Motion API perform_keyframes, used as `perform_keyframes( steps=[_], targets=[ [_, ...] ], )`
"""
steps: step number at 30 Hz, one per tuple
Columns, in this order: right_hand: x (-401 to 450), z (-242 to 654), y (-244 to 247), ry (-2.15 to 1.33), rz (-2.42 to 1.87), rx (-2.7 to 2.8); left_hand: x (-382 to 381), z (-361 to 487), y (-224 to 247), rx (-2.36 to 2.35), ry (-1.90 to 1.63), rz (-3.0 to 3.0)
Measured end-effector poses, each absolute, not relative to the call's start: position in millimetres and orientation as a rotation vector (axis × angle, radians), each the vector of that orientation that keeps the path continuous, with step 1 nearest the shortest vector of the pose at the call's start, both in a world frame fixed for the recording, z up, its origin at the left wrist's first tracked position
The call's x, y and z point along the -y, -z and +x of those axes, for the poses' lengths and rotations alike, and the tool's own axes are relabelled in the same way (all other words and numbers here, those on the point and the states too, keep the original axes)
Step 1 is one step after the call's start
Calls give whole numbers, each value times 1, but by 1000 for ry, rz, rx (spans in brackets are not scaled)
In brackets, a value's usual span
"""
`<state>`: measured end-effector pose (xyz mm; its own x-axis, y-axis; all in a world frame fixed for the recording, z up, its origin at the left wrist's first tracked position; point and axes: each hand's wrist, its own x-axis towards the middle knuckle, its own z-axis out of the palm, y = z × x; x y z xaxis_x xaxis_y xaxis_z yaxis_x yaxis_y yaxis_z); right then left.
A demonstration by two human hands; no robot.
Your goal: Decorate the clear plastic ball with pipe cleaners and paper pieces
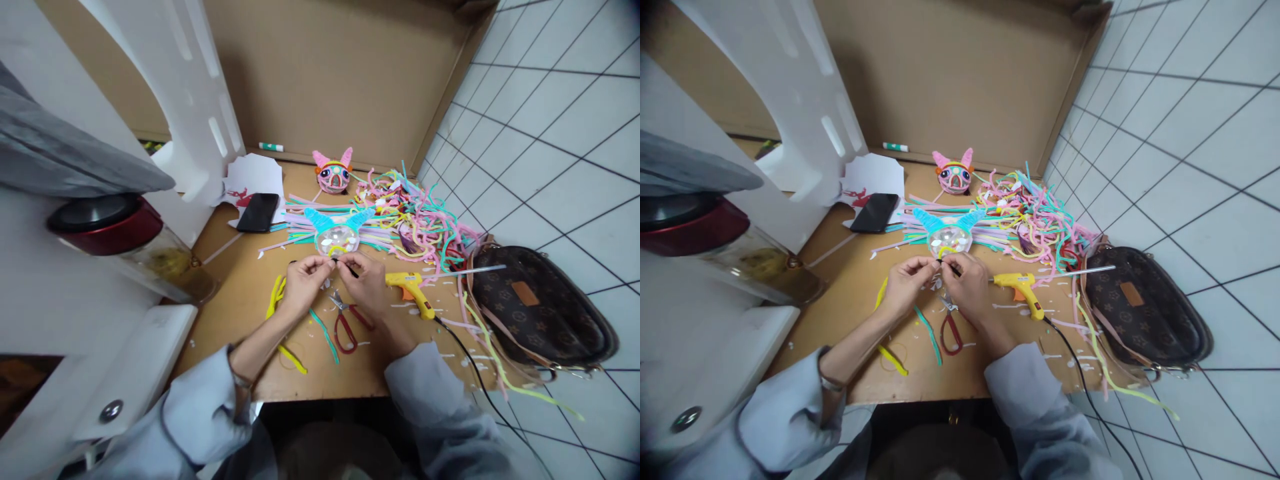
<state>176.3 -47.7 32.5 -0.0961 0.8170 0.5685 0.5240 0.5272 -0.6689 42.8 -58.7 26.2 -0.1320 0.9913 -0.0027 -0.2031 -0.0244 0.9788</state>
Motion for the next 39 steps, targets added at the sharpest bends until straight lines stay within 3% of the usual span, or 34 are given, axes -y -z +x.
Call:
perform_keyframes(
  steps=[20,39],
  targets=[
    [36,197,-37,-213,-951,2206,55,33,-32,-1051,-1198,1040],
    [49,181,-31,-173,-1038,2087,57,45,-30,-931,-1344,690]
  ],
)
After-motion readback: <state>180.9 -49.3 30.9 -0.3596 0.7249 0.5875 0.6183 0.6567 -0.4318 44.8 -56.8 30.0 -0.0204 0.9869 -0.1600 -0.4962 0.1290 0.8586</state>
